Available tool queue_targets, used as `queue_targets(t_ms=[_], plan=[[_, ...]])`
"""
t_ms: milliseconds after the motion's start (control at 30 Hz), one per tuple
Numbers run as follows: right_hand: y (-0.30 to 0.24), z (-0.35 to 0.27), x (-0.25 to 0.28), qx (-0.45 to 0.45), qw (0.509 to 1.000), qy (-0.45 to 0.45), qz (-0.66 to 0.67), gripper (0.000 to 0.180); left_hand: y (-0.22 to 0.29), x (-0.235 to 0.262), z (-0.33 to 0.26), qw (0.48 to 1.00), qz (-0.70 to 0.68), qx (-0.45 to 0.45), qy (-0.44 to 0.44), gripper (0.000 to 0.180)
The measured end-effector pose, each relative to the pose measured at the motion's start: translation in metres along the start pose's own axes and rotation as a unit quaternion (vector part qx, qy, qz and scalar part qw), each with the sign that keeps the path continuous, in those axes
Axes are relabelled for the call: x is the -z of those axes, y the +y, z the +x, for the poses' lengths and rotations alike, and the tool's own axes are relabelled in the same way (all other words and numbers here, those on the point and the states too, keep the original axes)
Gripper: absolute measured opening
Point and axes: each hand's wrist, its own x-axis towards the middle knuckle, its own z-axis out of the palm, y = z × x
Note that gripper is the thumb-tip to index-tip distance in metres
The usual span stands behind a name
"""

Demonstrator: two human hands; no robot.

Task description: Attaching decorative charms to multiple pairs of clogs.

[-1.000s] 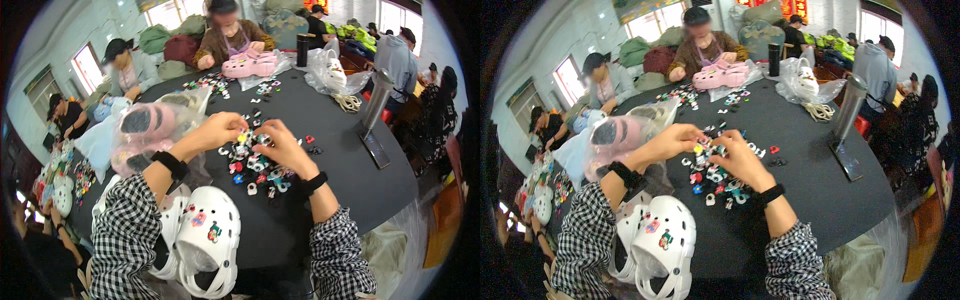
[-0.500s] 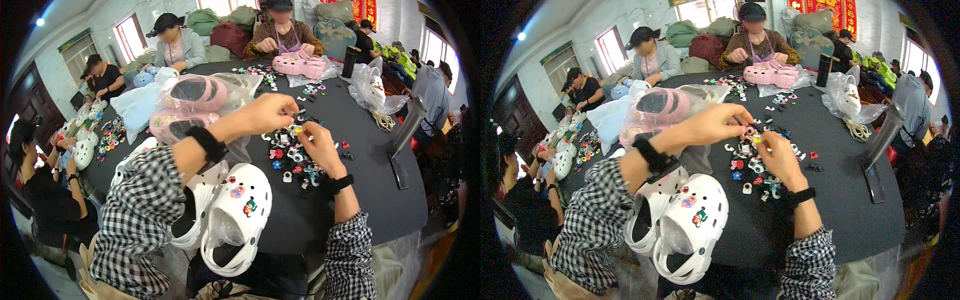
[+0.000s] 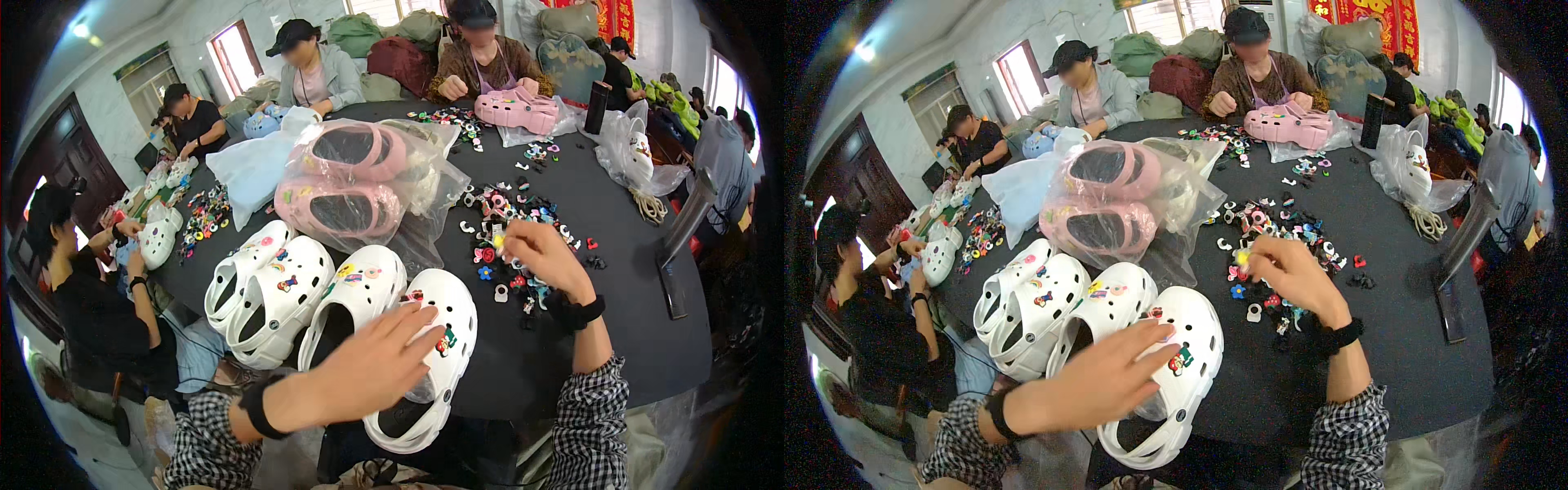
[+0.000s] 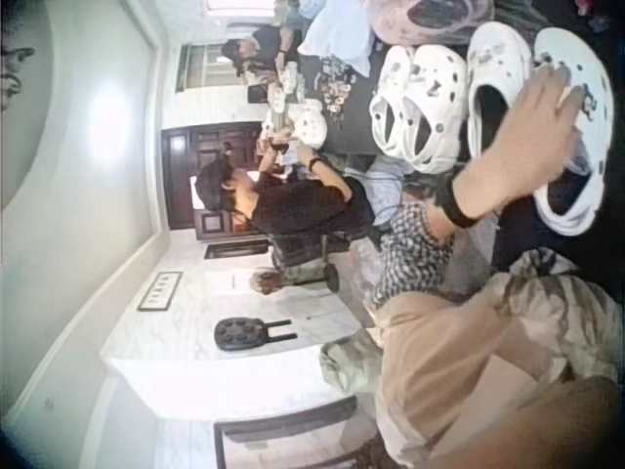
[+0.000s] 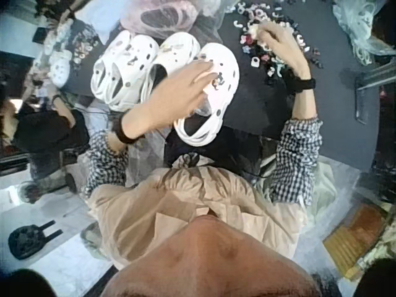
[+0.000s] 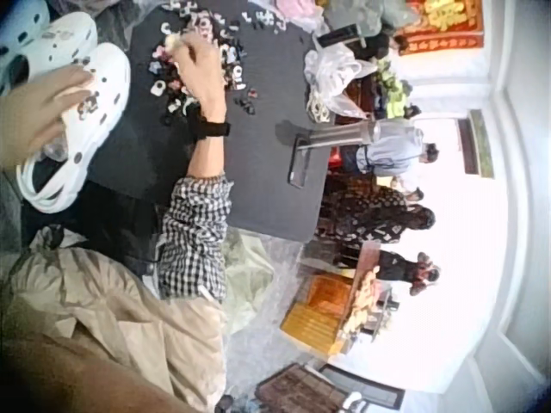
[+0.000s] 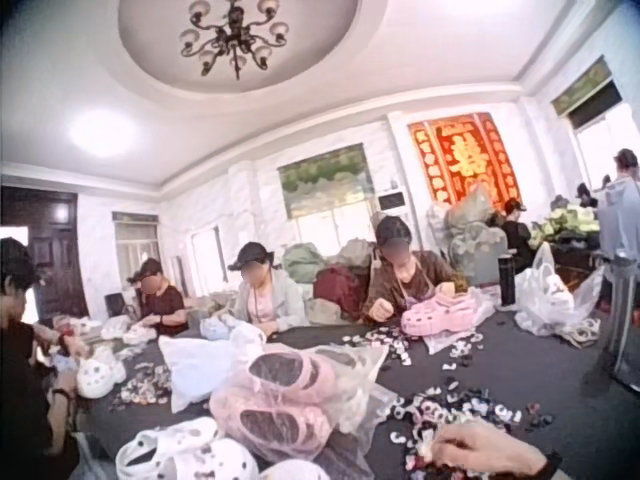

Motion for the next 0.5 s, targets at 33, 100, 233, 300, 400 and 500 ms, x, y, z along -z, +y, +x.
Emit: queue_targets(t_ms=[33,100,233,300,400,500], plan=[[-0.005,-0.001,-0.002,0.008,0.998,-0.048,0.035,0.019,0.004,-0.008,-0.006,1.000,-0.006,-0.001,0.003,0.052],[-0.019,-0.001,-0.010,0.051,0.990,-0.129,-0.021,0.019,0.012,-0.012,-0.015,0.995,0.095,0.021,0.009,0.057],[-0.039,-0.003,-0.025,0.076,0.980,-0.183,-0.019,0.015,0.024,-0.017,-0.024,0.996,0.069,0.042,0.042,0.050],[-0.047,-0.002,-0.031,0.097,0.978,-0.183,-0.017,0.014,0.031,-0.024,-0.036,0.995,0.059,0.061,0.057,0.047],[-0.049,-0.003,-0.041,0.150,0.972,-0.169,-0.058,0.013,0.034,-0.040,-0.051,0.982,0.024,0.128,0.138,0.054],[-0.069,-0.008,-0.045,0.110,0.974,-0.157,-0.118,0.013,0.031,-0.049,-0.051,0.978,0.018,0.111,0.175,0.054]])
